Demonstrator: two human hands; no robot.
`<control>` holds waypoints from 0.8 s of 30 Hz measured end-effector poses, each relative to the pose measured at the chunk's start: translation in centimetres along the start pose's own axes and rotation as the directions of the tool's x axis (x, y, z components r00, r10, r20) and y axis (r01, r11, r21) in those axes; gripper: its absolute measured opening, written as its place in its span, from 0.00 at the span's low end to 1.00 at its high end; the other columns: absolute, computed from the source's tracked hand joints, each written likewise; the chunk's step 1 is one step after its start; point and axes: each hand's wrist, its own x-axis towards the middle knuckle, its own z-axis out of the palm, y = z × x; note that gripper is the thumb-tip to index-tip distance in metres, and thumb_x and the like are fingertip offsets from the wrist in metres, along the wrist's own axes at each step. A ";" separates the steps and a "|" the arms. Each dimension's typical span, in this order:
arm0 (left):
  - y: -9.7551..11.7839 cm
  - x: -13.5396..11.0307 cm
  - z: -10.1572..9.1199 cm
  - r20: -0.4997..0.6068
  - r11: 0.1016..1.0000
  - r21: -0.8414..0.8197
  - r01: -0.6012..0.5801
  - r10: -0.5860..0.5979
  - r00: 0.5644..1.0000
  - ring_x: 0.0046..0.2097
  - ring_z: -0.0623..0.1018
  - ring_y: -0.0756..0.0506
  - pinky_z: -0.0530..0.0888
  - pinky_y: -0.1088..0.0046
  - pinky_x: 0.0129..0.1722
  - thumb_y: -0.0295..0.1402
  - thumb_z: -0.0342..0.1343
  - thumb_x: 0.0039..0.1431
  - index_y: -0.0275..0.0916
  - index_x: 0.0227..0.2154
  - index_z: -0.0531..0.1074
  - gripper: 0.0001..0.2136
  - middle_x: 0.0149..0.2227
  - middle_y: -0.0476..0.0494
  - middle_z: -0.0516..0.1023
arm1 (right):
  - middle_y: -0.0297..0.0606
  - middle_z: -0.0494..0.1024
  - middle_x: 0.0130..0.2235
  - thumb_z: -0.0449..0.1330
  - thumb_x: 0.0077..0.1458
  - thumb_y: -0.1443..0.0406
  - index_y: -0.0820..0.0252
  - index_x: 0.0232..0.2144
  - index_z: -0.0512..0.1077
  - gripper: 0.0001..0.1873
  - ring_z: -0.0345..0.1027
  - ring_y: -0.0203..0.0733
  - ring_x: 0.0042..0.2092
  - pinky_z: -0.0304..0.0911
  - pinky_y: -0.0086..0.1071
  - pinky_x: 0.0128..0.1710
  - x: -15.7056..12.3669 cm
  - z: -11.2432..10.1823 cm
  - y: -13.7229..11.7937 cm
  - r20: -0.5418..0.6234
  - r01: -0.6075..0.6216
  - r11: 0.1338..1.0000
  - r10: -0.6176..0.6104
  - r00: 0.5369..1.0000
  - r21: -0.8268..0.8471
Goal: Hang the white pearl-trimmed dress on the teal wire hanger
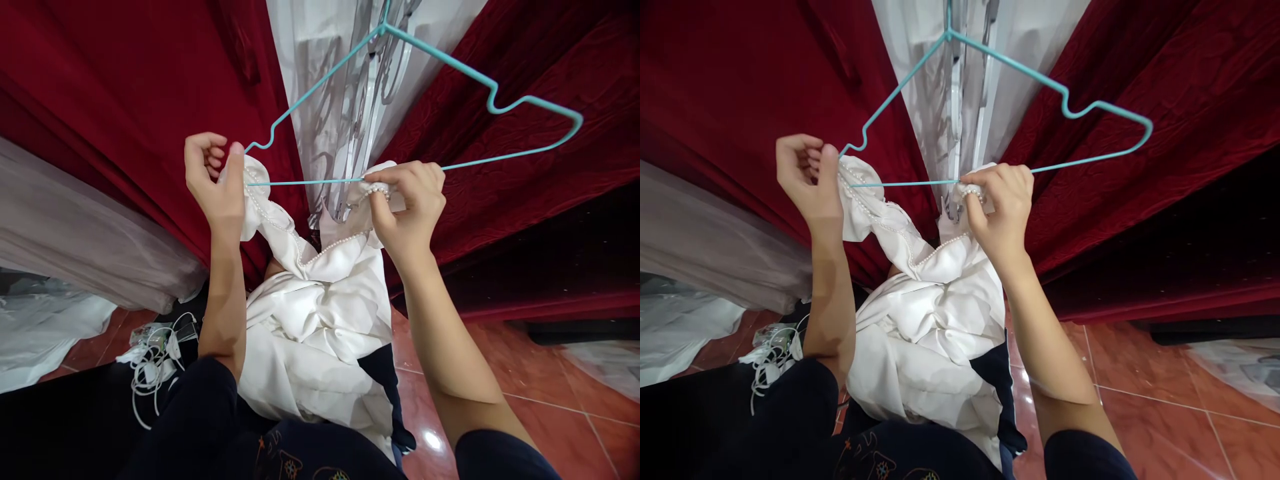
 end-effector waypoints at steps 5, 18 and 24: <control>1.6 -1.0 -1.6 0.159 0.970 0.059 0.236 -0.243 0.957 0.32 0.72 0.49 0.70 0.66 0.32 0.30 0.74 0.48 0.46 0.40 0.74 0.18 0.32 0.52 0.74 | 0.36 0.79 0.39 0.57 0.66 0.62 0.51 0.40 0.76 0.07 0.72 0.46 0.42 0.64 0.49 0.54 -0.2 0.2 0.2 -0.018 0.013 1.000 -0.012 1.000 0.017; 0.4 4.9 -0.3 -0.015 0.993 -0.071 0.095 -0.096 0.995 0.33 0.75 0.54 0.68 0.77 0.27 0.05 0.59 0.46 0.39 0.36 0.68 0.22 0.34 0.54 0.73 | 0.37 0.78 0.40 0.57 0.63 0.65 0.52 0.41 0.77 0.09 0.72 0.46 0.44 0.64 0.49 0.55 0.2 0.4 -0.1 0.074 -0.028 0.999 0.029 0.997 -0.015; 2.8 4.0 1.1 0.262 0.983 -0.137 -0.120 0.153 0.953 0.42 0.81 0.47 0.77 0.69 0.35 0.45 0.71 0.65 0.49 0.46 0.70 0.17 0.42 0.49 0.76 | 0.37 0.78 0.39 0.57 0.63 0.67 0.51 0.41 0.76 0.09 0.71 0.47 0.43 0.63 0.48 0.54 -0.1 0.2 -0.1 0.041 -0.021 1.000 0.020 0.999 0.015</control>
